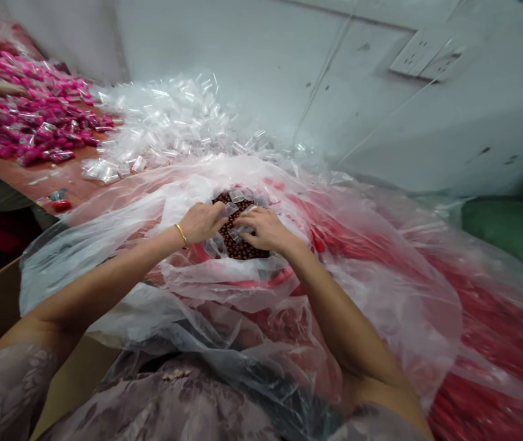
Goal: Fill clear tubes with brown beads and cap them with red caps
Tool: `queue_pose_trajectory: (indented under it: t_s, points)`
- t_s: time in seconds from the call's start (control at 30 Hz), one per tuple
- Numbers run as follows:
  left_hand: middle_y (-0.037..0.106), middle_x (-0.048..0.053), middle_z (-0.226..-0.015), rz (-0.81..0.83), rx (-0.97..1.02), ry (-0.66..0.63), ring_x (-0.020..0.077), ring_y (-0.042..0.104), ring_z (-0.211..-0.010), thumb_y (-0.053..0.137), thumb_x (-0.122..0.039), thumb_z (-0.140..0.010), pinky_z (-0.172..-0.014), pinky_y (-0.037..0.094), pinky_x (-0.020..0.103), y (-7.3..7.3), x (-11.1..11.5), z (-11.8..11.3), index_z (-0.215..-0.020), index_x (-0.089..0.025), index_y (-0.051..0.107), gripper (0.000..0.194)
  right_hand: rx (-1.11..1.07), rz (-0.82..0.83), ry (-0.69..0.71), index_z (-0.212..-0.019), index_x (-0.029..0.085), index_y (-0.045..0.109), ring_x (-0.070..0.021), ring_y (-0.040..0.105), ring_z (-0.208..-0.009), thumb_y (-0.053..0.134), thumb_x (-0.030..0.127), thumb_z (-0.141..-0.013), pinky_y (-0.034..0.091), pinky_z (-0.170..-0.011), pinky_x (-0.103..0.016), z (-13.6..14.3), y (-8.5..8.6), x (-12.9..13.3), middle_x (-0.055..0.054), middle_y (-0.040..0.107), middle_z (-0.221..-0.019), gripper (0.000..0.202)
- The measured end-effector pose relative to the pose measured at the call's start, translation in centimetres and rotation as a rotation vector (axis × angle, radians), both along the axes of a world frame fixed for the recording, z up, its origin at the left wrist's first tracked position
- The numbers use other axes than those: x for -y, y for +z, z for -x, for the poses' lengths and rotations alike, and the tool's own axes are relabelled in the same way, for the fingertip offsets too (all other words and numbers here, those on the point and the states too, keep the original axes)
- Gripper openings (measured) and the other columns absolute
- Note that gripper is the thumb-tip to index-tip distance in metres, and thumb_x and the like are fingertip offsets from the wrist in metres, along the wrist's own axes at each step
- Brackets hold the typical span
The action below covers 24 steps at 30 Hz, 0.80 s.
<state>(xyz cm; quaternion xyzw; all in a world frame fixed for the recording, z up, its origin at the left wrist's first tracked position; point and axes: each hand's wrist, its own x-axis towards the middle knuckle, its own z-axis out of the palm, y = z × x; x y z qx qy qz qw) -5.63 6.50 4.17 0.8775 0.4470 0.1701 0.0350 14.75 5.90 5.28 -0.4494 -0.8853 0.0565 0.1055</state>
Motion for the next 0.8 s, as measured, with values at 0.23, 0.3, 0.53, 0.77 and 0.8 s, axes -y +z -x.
queue_pose_trajectory:
  t_s: [0.23,0.3,0.53,0.77,0.8]
  points:
    - [0.07,0.017,-0.102,0.203,-0.297,0.017,0.0274,0.064,-0.106,0.053,-0.02,-0.084,-0.091,0.048,0.035,1.6,-1.9,-1.7,-0.102,-0.011,0.066,0.023,0.167,-0.17,-0.203,-0.099,0.019,0.071,-0.0239,0.062,-0.092,0.051,0.038,-0.089,0.042,-0.085,-0.035,-2.0,-1.5,-0.2,-0.008,0.073,-0.098,0.029]
    - [0.071,0.016,-0.101,0.244,-0.345,-0.007,0.0288,0.062,-0.109,0.061,-0.017,-0.076,-0.095,0.047,0.036,1.9,-2.8,-2.4,-0.097,-0.013,0.07,0.023,0.106,-0.193,-0.292,-0.1,0.018,0.071,-0.0245,0.062,-0.093,0.05,0.037,-0.089,0.041,-0.084,-0.035,-1.8,-2.3,0.1,-0.009,0.073,-0.099,0.03]
    - [0.073,0.015,-0.09,0.31,-0.31,-0.037,0.0304,0.064,-0.102,0.066,-0.007,-0.059,-0.096,0.047,0.039,0.6,-4.8,-4.2,-0.084,-0.013,0.074,0.028,-0.045,-0.268,-0.427,-0.101,0.018,0.07,-0.0256,0.062,-0.1,0.041,0.034,-0.093,0.038,-0.09,-0.038,-1.0,-4.3,0.4,-0.01,0.073,-0.102,0.033]
    - [0.071,0.009,-0.081,0.349,-0.089,-0.002,0.0219,0.066,-0.087,0.058,-0.012,-0.068,-0.082,0.052,0.028,-1.8,-5.1,-4.5,-0.086,-0.014,0.071,0.022,-0.16,-0.292,-0.369,-0.109,0.017,0.067,-0.0257,0.062,-0.1,0.046,0.041,-0.092,0.04,-0.091,-0.038,-1.6,-4.4,0.2,-0.01,0.073,-0.103,0.037]
    - [0.07,0.006,-0.078,0.364,-0.049,-0.001,0.0199,0.066,-0.081,0.057,-0.014,-0.07,-0.078,0.052,0.026,-2.0,-5.2,-4.4,-0.086,-0.014,0.07,0.021,-0.189,-0.295,-0.373,-0.107,0.017,0.068,-0.0251,0.063,-0.097,0.044,0.04,-0.092,0.041,-0.089,-0.037,-1.7,-4.5,0.2,-0.01,0.073,-0.1,0.036]
